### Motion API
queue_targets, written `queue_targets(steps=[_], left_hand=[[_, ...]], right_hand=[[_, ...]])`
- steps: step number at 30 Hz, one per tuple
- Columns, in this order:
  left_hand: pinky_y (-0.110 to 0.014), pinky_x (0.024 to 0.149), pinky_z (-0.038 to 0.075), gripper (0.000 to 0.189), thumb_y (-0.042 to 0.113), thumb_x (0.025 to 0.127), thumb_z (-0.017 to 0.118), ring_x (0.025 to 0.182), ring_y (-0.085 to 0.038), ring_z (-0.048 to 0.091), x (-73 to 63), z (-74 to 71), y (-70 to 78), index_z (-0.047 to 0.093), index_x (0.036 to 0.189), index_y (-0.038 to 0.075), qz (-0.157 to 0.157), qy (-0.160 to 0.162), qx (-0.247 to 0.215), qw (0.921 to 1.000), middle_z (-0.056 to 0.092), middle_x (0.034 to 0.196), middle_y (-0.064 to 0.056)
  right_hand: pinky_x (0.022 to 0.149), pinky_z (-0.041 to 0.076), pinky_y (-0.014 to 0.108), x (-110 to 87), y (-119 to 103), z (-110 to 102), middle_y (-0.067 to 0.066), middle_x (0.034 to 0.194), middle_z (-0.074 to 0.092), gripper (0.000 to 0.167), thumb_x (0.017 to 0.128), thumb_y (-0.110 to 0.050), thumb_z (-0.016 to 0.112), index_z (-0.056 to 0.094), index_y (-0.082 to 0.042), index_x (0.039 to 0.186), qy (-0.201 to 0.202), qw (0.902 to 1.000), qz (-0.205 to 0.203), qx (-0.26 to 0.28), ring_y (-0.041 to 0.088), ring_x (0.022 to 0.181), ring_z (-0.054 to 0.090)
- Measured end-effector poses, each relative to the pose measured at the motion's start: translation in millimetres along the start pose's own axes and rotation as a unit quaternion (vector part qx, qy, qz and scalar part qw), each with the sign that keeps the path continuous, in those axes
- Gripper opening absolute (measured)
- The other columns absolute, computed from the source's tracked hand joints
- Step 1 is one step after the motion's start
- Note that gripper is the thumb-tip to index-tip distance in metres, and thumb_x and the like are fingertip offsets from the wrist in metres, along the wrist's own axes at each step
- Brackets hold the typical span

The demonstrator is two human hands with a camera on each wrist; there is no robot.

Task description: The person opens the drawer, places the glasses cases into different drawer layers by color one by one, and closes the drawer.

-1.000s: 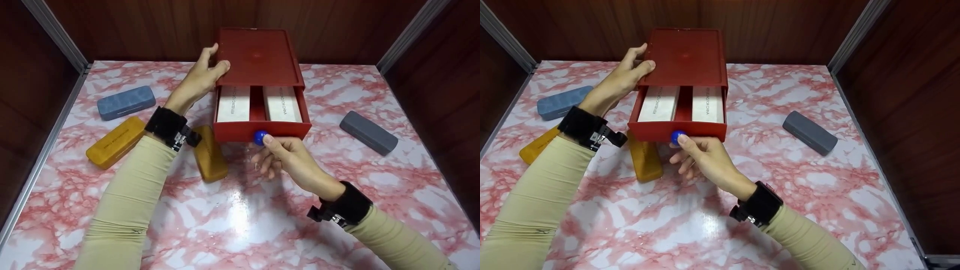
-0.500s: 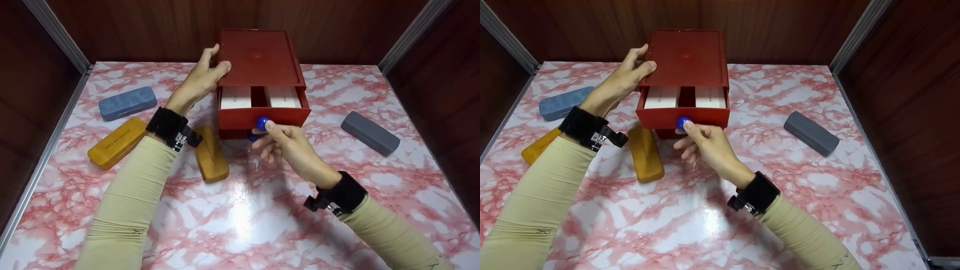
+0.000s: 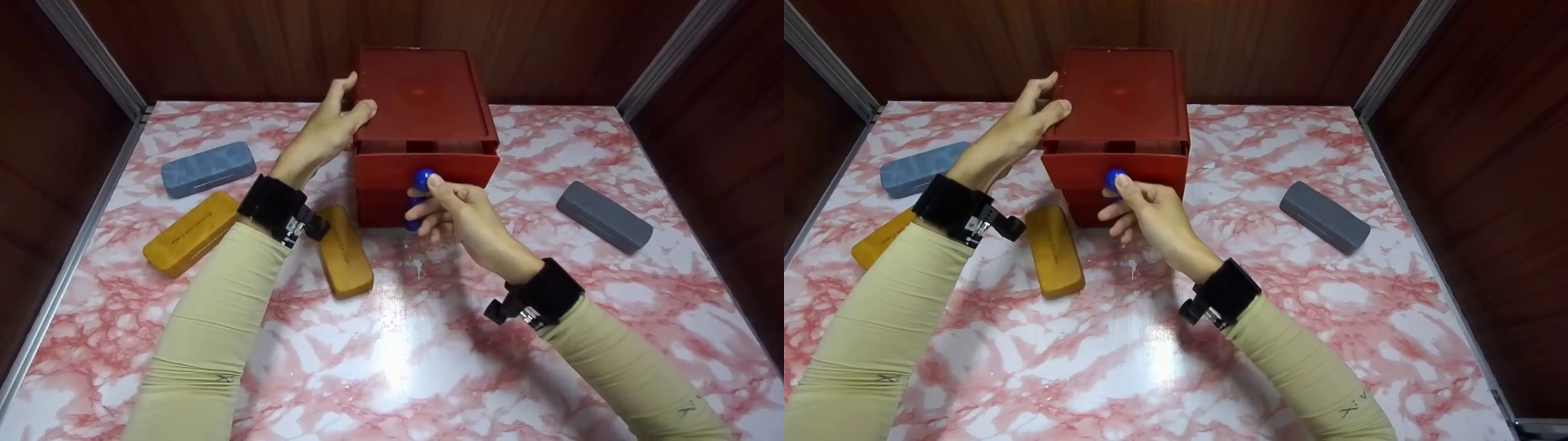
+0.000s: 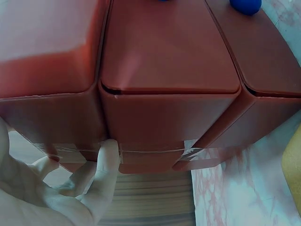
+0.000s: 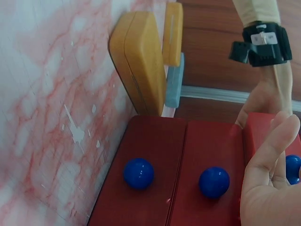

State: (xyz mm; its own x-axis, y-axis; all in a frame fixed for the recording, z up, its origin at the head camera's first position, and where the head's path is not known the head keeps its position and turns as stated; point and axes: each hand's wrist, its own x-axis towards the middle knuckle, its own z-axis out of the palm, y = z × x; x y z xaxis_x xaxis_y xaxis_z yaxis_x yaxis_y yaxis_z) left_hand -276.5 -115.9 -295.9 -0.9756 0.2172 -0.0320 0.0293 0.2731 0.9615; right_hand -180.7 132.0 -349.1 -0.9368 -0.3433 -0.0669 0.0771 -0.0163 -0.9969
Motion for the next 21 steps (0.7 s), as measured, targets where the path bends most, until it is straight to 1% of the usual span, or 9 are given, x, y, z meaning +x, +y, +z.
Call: queue_targets(steps=[3, 7, 13, 17, 21], left_hand=[[-0.032, 0.101, 0.051, 0.079, 0.044, 0.107, 0.06, 0.137, -0.014, 0.056, 0.0, 0.7, 0.3, 0.017, 0.171, 0.029, -0.001, 0.0, -0.009, 1.0, 0.046, 0.163, -0.012], [-0.033, 0.104, 0.052, 0.078, 0.042, 0.107, 0.06, 0.139, -0.015, 0.055, 0.0, 1.0, 1.0, 0.017, 0.171, 0.029, 0.0, -0.002, -0.022, 0.9998, 0.045, 0.164, -0.012], [-0.035, 0.103, 0.053, 0.078, 0.04, 0.107, 0.06, 0.136, -0.016, 0.058, -0.2, 1.5, 1.1, 0.017, 0.171, 0.029, -0.001, -0.004, -0.039, 0.9992, 0.049, 0.16, -0.013], [-0.034, 0.105, 0.052, 0.077, 0.04, 0.107, 0.06, 0.139, -0.016, 0.055, -0.1, 1.7, 1.1, 0.018, 0.171, 0.028, 0.002, -0.003, -0.036, 0.9993, 0.048, 0.161, -0.013], [-0.034, 0.106, 0.052, 0.076, 0.039, 0.108, 0.06, 0.14, -0.015, 0.056, 0.3, 2.1, 1.0, 0.018, 0.171, 0.028, 0.0, -0.001, -0.039, 0.9992, 0.051, 0.16, -0.012]], right_hand=[[0.059, 0.056, 0.025, 3.7, -1, 0, 0.008, 0.092, 0.08, 0.052, 0.114, -0.04, 0.048, 0.068, 0.005, 0.131, 0.007, 1.0, 0.0, 0.006, 0.015, 0.068, 0.07], [0.06, 0.056, 0.024, 8.1, -2, -1, 0.007, 0.092, 0.079, 0.052, 0.114, -0.041, 0.048, 0.069, 0.004, 0.13, 0.013, 0.9999, 0.003, 0.007, 0.015, 0.068, 0.069], [0.059, 0.055, 0.023, 13.7, -3, -2, 0.007, 0.092, 0.079, 0.053, 0.113, -0.043, 0.05, 0.069, 0.003, 0.13, 0.017, 0.9996, 0.01, 0.018, 0.015, 0.068, 0.069], [0.058, 0.055, 0.023, 16.9, -3, -1, 0.007, 0.091, 0.078, 0.053, 0.112, -0.044, 0.051, 0.07, 0.002, 0.129, 0.023, 0.9993, 0.015, 0.024, 0.015, 0.068, 0.068], [0.059, 0.055, 0.024, 19.8, -3, -1, 0.007, 0.091, 0.078, 0.054, 0.112, -0.044, 0.052, 0.069, 0.004, 0.13, 0.024, 0.9992, 0.015, 0.027, 0.015, 0.067, 0.068]])
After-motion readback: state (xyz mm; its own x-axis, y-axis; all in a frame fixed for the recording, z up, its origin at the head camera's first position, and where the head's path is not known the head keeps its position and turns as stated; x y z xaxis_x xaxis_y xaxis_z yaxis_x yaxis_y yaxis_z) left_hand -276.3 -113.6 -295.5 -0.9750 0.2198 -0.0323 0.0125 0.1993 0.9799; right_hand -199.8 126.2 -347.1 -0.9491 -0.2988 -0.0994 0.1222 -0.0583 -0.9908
